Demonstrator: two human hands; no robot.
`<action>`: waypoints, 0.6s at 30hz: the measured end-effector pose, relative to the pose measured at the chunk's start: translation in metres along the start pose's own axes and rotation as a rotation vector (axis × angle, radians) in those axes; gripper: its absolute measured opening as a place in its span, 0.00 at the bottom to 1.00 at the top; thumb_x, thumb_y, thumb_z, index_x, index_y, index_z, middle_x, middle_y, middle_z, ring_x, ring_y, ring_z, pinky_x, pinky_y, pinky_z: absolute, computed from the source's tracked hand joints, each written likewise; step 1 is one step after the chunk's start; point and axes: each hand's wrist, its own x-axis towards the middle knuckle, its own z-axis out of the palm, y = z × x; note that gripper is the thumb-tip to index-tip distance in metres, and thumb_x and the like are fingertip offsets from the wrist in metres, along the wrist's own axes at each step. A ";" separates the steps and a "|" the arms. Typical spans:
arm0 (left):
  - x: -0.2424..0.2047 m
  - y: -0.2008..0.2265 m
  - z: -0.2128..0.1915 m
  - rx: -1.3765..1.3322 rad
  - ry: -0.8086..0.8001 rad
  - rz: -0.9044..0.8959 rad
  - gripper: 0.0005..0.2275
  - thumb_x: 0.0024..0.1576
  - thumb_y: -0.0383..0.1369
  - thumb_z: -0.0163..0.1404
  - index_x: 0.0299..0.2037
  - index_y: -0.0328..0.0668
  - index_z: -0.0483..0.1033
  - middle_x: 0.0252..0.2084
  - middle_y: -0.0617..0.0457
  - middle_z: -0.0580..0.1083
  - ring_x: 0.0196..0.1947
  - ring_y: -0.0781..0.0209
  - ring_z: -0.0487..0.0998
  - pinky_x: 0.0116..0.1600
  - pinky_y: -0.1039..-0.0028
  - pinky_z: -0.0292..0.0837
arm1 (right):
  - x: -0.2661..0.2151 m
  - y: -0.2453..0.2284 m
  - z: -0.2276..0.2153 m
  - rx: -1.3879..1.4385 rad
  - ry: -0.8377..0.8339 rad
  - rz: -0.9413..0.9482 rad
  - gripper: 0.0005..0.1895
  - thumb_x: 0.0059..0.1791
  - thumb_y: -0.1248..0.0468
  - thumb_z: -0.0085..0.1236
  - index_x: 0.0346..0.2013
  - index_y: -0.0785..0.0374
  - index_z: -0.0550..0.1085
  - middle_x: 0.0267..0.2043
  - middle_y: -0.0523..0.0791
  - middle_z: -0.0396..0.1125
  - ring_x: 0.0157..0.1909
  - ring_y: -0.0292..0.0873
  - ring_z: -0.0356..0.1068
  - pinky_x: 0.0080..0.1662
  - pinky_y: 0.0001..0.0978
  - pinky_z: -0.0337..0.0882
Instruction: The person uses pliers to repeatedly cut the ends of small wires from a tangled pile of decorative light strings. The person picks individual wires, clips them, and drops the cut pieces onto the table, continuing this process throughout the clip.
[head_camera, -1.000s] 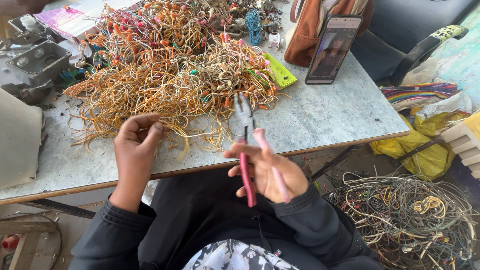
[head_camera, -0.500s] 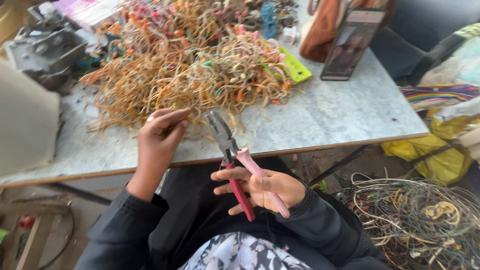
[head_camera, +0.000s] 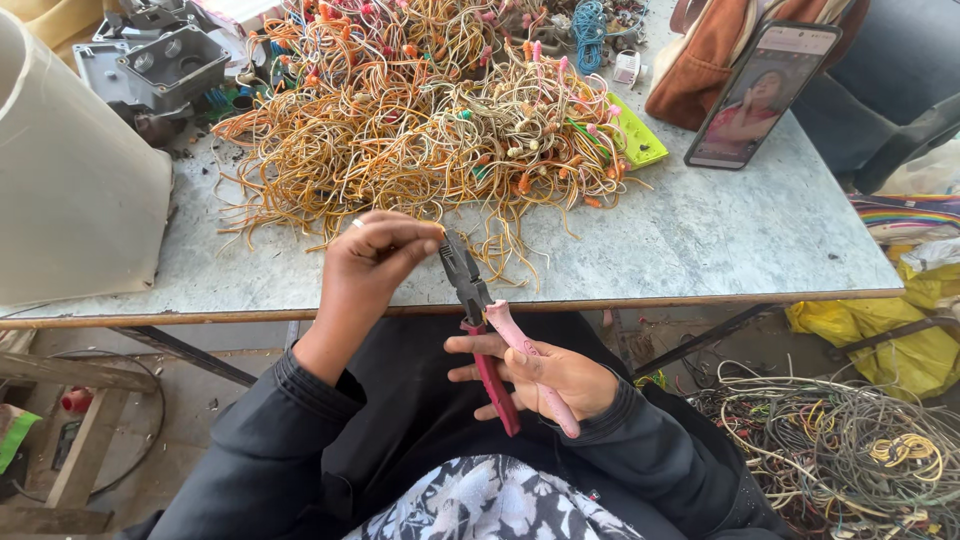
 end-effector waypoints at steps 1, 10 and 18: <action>0.000 0.002 0.000 0.014 -0.001 -0.003 0.06 0.56 0.22 0.60 0.43 0.37 0.84 0.42 0.55 0.77 0.41 0.71 0.78 0.45 0.82 0.76 | 0.001 0.000 0.000 -0.006 0.004 0.004 0.42 0.55 0.49 0.51 0.76 0.63 0.46 0.79 0.49 0.44 0.77 0.54 0.50 0.65 0.56 0.66; -0.002 0.007 0.004 -0.161 -0.089 -0.113 0.07 0.57 0.22 0.58 0.45 0.36 0.79 0.40 0.57 0.81 0.42 0.71 0.83 0.48 0.82 0.80 | -0.002 -0.001 0.002 -0.205 0.131 -0.005 0.49 0.54 0.44 0.48 0.78 0.59 0.34 0.79 0.50 0.45 0.77 0.55 0.50 0.66 0.56 0.62; 0.000 0.007 -0.001 0.029 -0.175 -0.076 0.05 0.57 0.24 0.60 0.41 0.35 0.83 0.34 0.56 0.79 0.31 0.71 0.78 0.37 0.79 0.75 | -0.003 -0.006 -0.004 -0.299 0.074 0.008 0.48 0.55 0.43 0.47 0.78 0.63 0.38 0.80 0.49 0.44 0.78 0.53 0.49 0.68 0.52 0.62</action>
